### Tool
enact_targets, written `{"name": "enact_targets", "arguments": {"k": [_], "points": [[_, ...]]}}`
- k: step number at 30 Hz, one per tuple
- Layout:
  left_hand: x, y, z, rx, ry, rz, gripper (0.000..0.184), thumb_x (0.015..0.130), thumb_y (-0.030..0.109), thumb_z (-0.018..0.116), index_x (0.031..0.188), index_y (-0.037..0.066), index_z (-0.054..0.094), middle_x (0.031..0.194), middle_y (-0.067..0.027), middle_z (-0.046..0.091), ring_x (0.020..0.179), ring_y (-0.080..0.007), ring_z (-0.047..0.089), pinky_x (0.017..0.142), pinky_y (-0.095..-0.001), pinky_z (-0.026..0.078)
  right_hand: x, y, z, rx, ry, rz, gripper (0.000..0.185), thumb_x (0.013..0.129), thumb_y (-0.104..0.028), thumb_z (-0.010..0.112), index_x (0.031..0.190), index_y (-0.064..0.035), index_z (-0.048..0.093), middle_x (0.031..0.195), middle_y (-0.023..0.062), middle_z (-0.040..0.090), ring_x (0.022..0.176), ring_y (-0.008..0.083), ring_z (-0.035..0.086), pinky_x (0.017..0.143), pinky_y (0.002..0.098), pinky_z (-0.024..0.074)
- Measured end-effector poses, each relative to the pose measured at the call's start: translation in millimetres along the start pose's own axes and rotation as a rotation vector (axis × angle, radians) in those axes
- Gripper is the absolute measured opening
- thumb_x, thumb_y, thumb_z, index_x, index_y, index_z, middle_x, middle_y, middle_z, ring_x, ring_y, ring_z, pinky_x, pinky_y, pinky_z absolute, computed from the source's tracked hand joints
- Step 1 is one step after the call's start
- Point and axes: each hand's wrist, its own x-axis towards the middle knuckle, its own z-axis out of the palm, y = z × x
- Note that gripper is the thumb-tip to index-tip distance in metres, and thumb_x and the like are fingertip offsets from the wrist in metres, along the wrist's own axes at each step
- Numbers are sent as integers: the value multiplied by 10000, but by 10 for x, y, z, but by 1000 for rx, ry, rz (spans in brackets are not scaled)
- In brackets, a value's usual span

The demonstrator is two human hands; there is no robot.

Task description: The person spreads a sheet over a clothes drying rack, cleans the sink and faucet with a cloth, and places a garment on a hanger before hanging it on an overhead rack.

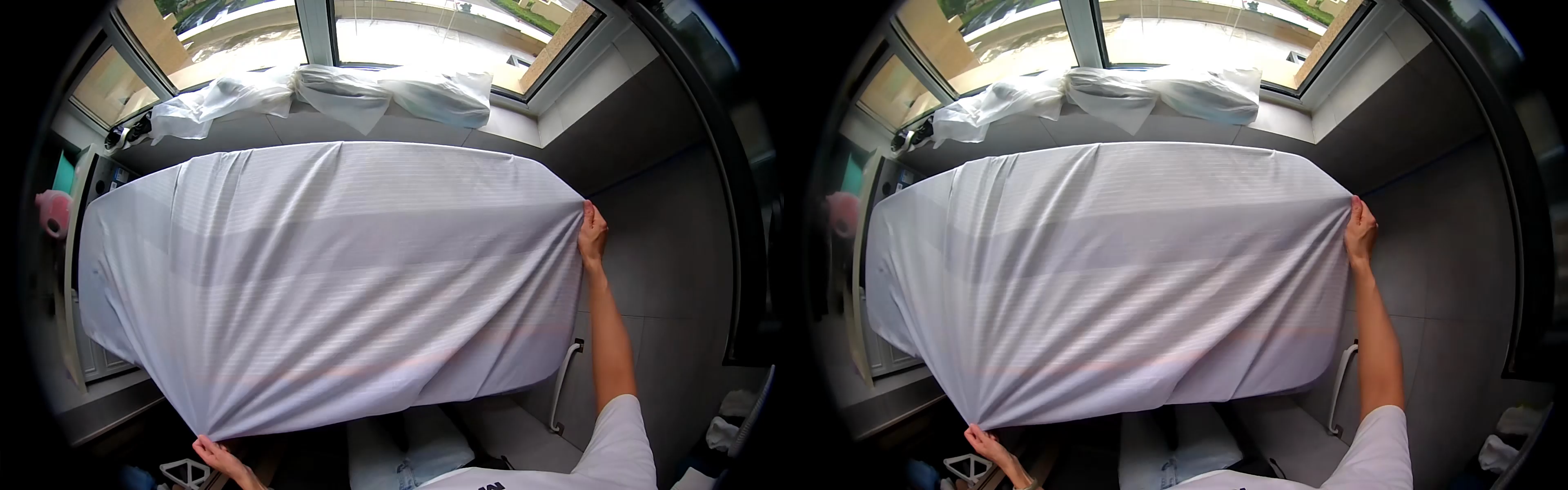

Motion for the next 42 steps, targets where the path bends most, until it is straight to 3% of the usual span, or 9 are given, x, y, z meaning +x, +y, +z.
{"name": "enact_targets", "arguments": {"k": [5,10,16,24,30,33,35,39,42], "points": [[-225,-364,-290,-49,-371,-414,276,994,354,466,852,117,456,634,38,415,514,-49,395,450,-191,314,545,221,215,75,-415,154,511,985,-448,423,1035,18,627,898,216,653,872,313,638,781,361,464],[-133,-258,2,161,-319,-303,420,981,441,465,1150,65,544,770,11,505,573,-63,466,479,-179,371,-62,70,6,-73,-242,195,587,970,-473,445,1337,-17,469,1225,216,563,1104,304,556,944,371,433],[971,-142,920,-74,-113,-123,716,966,514,442,1361,-79,376,1346,-163,491,1174,-240,475,1028,-327,329,-677,329,47,214,-474,346,705,980,-553,348,1294,63,485,1191,179,586,1075,247,568,931,338,437],[731,-414,476,-321,-63,-214,383,983,324,509,1159,-6,594,1015,-64,634,900,-138,578,765,-284,473,-694,206,9,335,-509,433,731,982,-561,338,1212,106,533,1104,146,619,999,203,576,904,305,432],[1649,-395,292,-98,-89,-115,600,972,523,419,1263,10,530,1048,-73,589,841,-135,532,711,-256,420,-477,655,117,-43,-362,237,581,1001,-462,382,1251,42,527,1170,158,604,1088,250,568,946,299,412],[2564,-310,360,-85,-48,-64,583,973,529,399,1192,7,539,1064,-92,597,879,-170,587,722,-293,461,-673,-271,30,-254,-109,-308,479,997,-359,443,1281,21,506,1242,165,565,1163,260,532,979,323,398],[3234,-354,303,-68,-127,-17,559,992,494,372,1192,0,542,1076,-107,617,930,-185,610,750,-315,500,-1321,-1654,-3,93,-316,-176,417,980,-268,488,1280,21,497,1295,171,523,1206,270,496,1015,375,373],[4362,-743,252,157,41,-4,578,993,443,392,1119,-96,559,1088,-173,634,962,-258,613,838,-329,472,-2630,-3684,112,242,-781,-791,382,938,-227,531,1244,0,507,1286,185,514,1236,336,461,1040,423,341],[4411,-687,166,471,182,217,443,985,385,440,958,-38,568,849,-150,617,756,-255,560,717,-347,448,-3435,-4435,375,179,-982,-1018,707,817,-485,623,1329,-32,444,1345,235,443,1284,437,385,1056,579,250]]}}
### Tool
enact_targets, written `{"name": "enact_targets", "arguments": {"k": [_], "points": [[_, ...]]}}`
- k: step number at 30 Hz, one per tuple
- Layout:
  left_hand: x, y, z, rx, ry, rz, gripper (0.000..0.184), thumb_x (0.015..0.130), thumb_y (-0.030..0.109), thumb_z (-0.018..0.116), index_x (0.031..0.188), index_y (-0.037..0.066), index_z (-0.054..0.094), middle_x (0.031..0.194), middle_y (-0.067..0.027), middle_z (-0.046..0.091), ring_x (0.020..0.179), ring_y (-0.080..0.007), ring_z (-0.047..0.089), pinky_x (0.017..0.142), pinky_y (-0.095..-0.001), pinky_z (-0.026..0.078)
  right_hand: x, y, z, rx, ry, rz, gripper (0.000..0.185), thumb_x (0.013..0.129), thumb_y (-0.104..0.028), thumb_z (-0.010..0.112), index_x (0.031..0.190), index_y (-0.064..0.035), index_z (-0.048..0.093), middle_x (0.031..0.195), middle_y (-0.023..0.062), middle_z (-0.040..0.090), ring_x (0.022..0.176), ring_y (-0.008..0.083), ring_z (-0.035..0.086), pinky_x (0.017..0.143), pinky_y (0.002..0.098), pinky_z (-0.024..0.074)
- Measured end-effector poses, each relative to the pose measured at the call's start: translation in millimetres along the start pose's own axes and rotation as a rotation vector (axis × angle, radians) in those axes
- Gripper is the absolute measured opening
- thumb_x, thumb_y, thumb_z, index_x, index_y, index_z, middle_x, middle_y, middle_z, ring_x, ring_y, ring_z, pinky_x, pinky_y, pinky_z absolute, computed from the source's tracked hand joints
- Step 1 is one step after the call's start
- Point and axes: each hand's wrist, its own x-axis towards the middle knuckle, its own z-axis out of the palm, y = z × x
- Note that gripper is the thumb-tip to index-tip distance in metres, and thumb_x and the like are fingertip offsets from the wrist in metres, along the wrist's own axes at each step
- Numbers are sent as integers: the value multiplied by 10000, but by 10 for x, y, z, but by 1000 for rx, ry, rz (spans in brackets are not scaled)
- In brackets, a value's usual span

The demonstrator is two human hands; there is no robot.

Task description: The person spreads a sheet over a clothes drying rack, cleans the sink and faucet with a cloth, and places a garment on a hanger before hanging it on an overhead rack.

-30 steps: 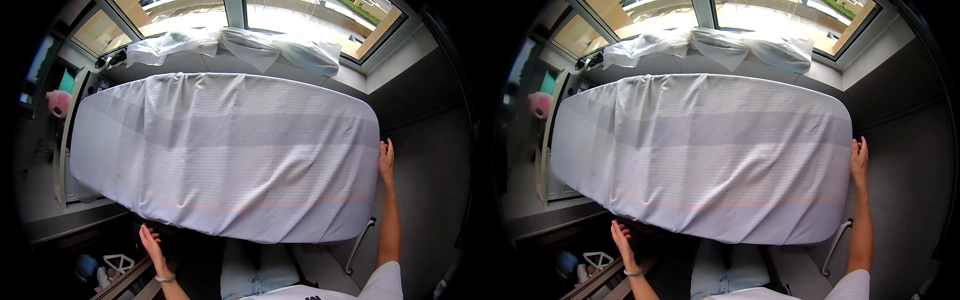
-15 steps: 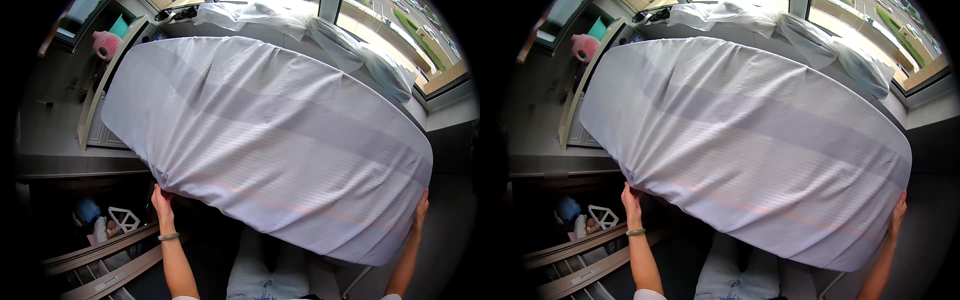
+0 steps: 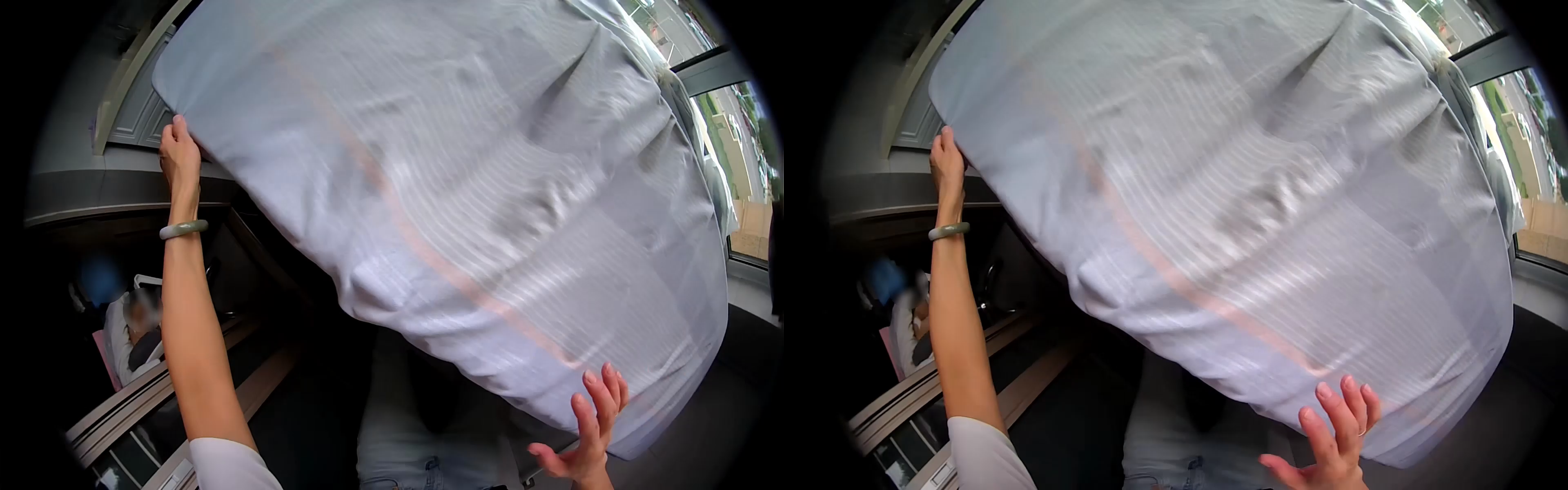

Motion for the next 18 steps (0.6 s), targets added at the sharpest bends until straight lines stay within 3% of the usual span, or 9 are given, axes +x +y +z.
{"name": "enact_targets", "arguments": {"k": [2,5,7,8,10,11,12,13,18], "points": [[-125,-80,-154,-69,38,223,384,991,338,464,840,-11,507,669,-86,490,619,-183,418,611,-336,393,442,-334,307,2,-61,-47,742,805,-496,631,1349,-35,425,1370,244,415,1302,446,361,1059,589,233],[-372,-309,-341,-299,208,211,333,1003,263,479,817,-13,499,659,-22,437,613,-107,368,580,-268,361,870,-568,669,-186,-160,78,814,760,-459,676,1382,-21,387,1408,260,359,1329,450,322,1082,543,228],[-750,-762,-349,-289,219,-107,347,1016,267,454,778,17,476,699,26,414,674,-69,349,617,-217,331,864,-536,740,9,-93,387,863,715,-336,710,1420,-18,326,1450,284,278,1354,461,274,1108,495,211],[-1007,-968,-258,-330,203,-189,336,1023,261,439,791,20,467,699,30,406,669,-71,342,617,-219,328,887,-583,800,0,-94,367,863,715,-336,710,1420,-18,326,1450,284,278,1354,461,274,1108,495,211],[-1533,-1002,-34,-561,33,-461,275,1029,242,416,871,38,511,697,39,422,639,-47,390,590,-202,325,918,-638,852,-200,37,410,653,712,-239,694,1299,-35,492,1292,262,486,1250,385,450,1040,419,337],[-1621,-1113,-116,-763,-414,-663,253,1023,243,426,925,43,547,723,34,448,606,-38,410,548,-196,329,936,-636,820,-217,38,391,653,712,-239,694,1299,-35,492,1292,262,486,1250,385,450,1040,419,337],[-1619,-1123,-88,-805,-468,-700,254,1018,255,433,997,44,574,734,31,457,573,-39,394,508,-198,319,928,-621,774,-208,-33,340,641,785,-281,644,1310,28,444,1303,295,465,1223,429,444,1018,486,340],[-1479,-1180,-68,-816,-454,-708,254,1018,255,433,997,44,574,734,31,457,573,-39,394,508,-198,319,889,-577,740,-196,-104,290,653,858,-324,594,1322,92,397,1314,327,443,1197,473,438,997,554,342],[57,-1050,-27,-826,-11,-321,351,1012,292,454,1225,31,554,854,24,510,701,-52,445,644,-189,374,615,-357,756,-335,-178,197,724,802,-257,593,1377,94,329,1360,345,393,1256,498,379,1033,557,307]]}}
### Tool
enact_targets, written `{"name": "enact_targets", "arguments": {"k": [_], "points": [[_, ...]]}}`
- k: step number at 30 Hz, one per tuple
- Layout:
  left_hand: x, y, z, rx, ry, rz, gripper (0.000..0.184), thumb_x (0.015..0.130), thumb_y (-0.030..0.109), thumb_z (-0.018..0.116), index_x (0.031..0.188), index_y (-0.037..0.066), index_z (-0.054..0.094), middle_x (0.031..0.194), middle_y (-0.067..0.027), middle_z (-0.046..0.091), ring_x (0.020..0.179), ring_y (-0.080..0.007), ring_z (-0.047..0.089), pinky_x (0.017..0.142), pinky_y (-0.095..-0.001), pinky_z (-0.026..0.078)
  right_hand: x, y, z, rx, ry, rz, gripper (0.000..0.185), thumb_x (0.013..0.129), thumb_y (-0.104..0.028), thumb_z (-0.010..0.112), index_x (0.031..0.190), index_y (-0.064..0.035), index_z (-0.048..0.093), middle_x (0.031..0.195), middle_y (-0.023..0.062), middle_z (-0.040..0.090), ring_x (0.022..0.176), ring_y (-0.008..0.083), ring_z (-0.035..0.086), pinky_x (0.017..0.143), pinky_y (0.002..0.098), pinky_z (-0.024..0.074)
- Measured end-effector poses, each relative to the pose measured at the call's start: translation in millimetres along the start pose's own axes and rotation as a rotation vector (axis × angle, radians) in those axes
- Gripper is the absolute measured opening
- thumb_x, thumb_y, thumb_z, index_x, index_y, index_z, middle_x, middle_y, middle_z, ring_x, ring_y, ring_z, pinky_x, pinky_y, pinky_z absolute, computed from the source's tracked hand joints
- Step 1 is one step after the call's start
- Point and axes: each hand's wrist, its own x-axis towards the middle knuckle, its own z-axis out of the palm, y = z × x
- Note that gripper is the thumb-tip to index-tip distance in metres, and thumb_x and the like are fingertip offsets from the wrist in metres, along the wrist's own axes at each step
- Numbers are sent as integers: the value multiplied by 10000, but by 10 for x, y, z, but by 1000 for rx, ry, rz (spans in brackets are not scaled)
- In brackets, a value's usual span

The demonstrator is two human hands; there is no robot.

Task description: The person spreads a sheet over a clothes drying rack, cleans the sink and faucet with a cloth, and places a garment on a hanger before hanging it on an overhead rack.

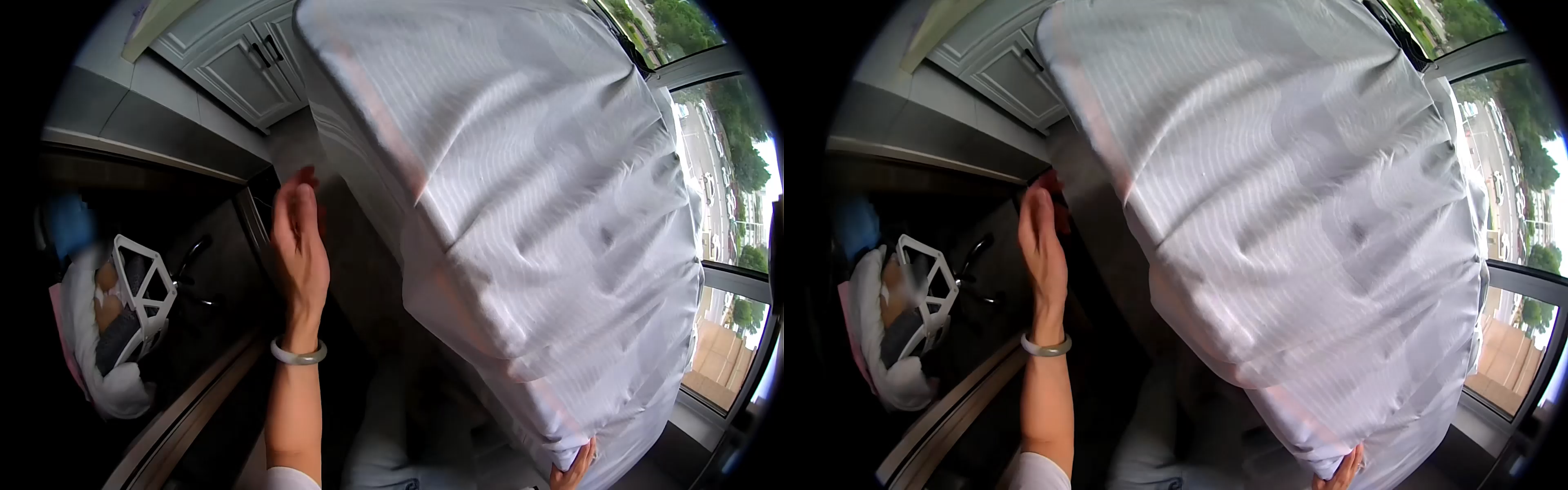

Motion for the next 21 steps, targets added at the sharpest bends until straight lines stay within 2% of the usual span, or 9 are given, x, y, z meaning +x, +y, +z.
{"name": "enact_targets", "arguments": {"k": [5,6,9,11,12,15,16,19,21], "points": [[1443,392,510,363,58,534,634,903,470,584,1346,31,469,1436,-188,362,1329,-261,343,1071,-407,298,-109,42,-5,-24,-59,47,756,747,-167,615,1388,90,310,1378,333,376,1250,507,378,1041,563,297],[1640,454,676,360,58,534,634,903,470,584,1346,31,469,1436,-188,362,1329,-261,343,1071,-407,298,-135,79,17,-23,-69,57,752,752,-161,612,1396,77,306,1386,331,366,1241,518,382,1030,579,308],[2023,705,947,964,602,847,306,926,207,565,1115,-26,622,1088,-169,625,1105,-283,544,938,-371,431,-271,257,177,-18,15,-69,738,769,-161,597,1401,71,294,1381,333,367,1226,529,394,1009,601,330],[2163,845,822,1025,-248,1056,650,867,481,609,1334,43,501,1458,-145,362,1411,-274,217,1130,-430,200,-306,244,159,-37,-11,-22,732,778,-165,588,1404,65,285,1378,331,368,1216,531,406,997,613,345],[2210,829,947,976,-352,1016,678,828,510,628,1328,64,522,1457,-129,364,1423,-268,174,1138,-439,170,-307,232,172,-63,10,-57,730,788,-180,585,1405,64,283,1380,328,367,1216,534,403,999,617,341],[2400,745,1147,908,-590,952,389,816,371,681,981,20,652,1286,-109,491,1302,-255,341,1088,-438,262,-167,325,234,-104,50,-159,777,812,-299,633,1401,71,287,1405,325,343,1237,513,397,1020,583,342],[2478,862,1113,788,-623,985,265,829,285,678,826,26,621,1090,-89,572,1216,-254,403,1051,-422,305,-41,244,154,-120,-127,-60,793,809,-318,642,1400,72,286,1410,325,336,1240,506,398,1020,571,348],[2660,1272,1009,614,-456,998,232,918,261,603,907,33,558,709,-73,579,712,-238,604,788,-371,472,209,-160,-336,-165,-662,274,844,799,-376,671,1399,75,285,1424,325,315,1250,484,401,1021,535,363],[2968,1347,949,402,-273,671,219,959,247,555,931,34,513,647,-91,563,533,-226,560,593,-326,470,636,-385,-680,-195,-996,487,880,792,-414,691,1398,77,283,1434,324,301,1256,470,403,1022,512,374]]}}
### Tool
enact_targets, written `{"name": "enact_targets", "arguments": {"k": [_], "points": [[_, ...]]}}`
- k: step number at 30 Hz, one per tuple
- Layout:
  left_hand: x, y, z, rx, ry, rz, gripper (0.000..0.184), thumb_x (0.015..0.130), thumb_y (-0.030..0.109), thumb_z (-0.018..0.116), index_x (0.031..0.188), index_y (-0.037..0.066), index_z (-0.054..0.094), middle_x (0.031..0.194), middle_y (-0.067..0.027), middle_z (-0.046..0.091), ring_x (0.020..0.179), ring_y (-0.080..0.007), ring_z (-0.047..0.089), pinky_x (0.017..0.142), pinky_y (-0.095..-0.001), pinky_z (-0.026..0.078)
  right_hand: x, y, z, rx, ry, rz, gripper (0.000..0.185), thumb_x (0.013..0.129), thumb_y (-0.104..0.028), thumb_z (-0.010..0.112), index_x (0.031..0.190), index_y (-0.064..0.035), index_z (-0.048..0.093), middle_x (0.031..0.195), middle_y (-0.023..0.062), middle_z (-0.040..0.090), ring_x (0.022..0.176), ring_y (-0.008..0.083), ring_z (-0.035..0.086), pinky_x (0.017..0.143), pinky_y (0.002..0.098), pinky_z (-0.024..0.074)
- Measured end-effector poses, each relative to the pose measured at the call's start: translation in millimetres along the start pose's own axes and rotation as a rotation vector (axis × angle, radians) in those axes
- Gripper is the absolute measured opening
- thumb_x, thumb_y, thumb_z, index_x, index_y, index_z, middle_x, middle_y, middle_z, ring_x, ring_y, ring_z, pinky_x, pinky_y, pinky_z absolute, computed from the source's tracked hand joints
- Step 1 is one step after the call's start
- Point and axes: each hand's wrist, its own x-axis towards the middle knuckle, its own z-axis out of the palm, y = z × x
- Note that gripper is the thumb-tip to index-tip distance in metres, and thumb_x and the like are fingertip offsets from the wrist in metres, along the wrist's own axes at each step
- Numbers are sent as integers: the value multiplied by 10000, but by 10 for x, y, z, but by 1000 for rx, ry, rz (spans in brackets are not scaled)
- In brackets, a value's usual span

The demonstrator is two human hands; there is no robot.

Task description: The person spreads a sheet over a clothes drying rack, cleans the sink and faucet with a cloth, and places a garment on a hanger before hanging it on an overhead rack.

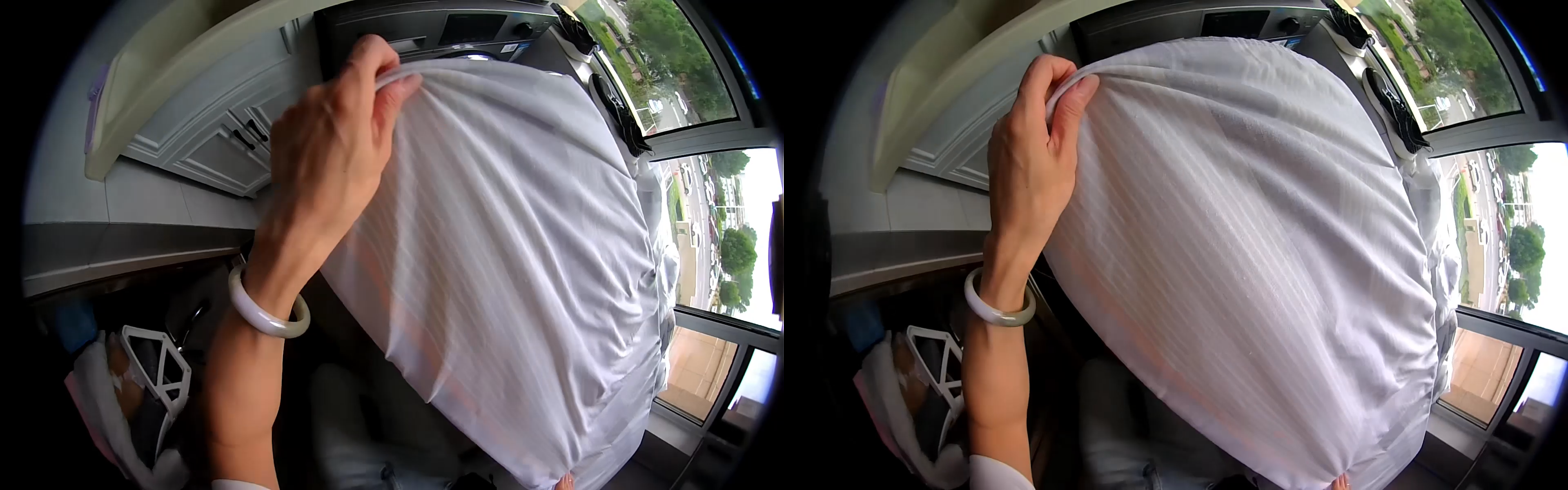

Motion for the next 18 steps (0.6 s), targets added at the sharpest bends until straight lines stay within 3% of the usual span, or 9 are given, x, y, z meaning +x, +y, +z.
{"name": "enact_targets", "arguments": {"k": [1,3,4,6,8,11,14,16,18], "points": [[32,-89,11,86,16,-83,207,976,229,531,917,33,499,673,-100,577,566,-217,571,533,-294,445,-43,-25,-353,-27,-2,-69,932,748,-495,729,1365,88,343,1399,331,356,1266,413,428,1019,459,394],[-74,-133,42,60,-120,-139,175,945,200,574,946,36,514,728,-101,608,582,-219,598,539,-319,459,-17,52,-989,167,-17,221,664,740,-352,738,1206,74,533,1183,265,582,1079,332,583,900,405,469],[-80,-123,57,23,-187,-112,171,928,188,596,955,38,520,750,-100,620,593,-221,609,533,-323,462,-25,-190,-1550,280,113,312,553,787,-336,693,1151,56,555,1099,221,590,997,287,579,832,375,457],[-153,-3,5,-167,-307,-32,183,885,145,632,1018,52,547,783,-86,640,601,-202,608,518,-313,462,38,-1019,-2881,646,739,124,362,881,-304,604,1043,20,600,930,133,604,834,195,570,694,313,432],[-249,110,-50,-124,-422,229,235,843,95,655,1067,71,590,849,-56,663,571,-155,570,501,-278,452,112,-1953,-3950,823,1096,-298,289,975,-271,515,934,-16,644,761,45,618,670,104,562,557,252,407],[-365,308,18,-200,-402,382,231,830,84,637,1061,78,641,907,-22,684,549,-96,519,476,-225,403,285,-3142,-5086,865,1055,-688,517,986,-453,430,926,14,644,726,54,599,666,117,539,580,251,400],[-328,401,-9,-240,-414,383,227,842,77,597,1064,73,648,933,-14,688,555,-78,514,470,-189,373,498,-3907,-5750,470,987,-512,453,964,-410,499,883,24,600,670,47,560,644,140,506,578,302,398],[-238,299,-56,-275,-413,388,237,829,77,606,1061,60,650,909,-20,686,555,-77,520,474,-196,399,792,-3961,-5931,473,961,-574,401,957,-373,531,855,11,589,649,26,547,627,111,494,550,270,378],[-158,142,-127,-151,-441,217,193,857,120,620,1033,48,653,872,-22,681,556,-83,526,492,-216,441,925,-3837,-6018,1143,1142,-776,314,968,-308,525,900,-19,628,700,-25,558,615,53,503,529,211,388]]}}
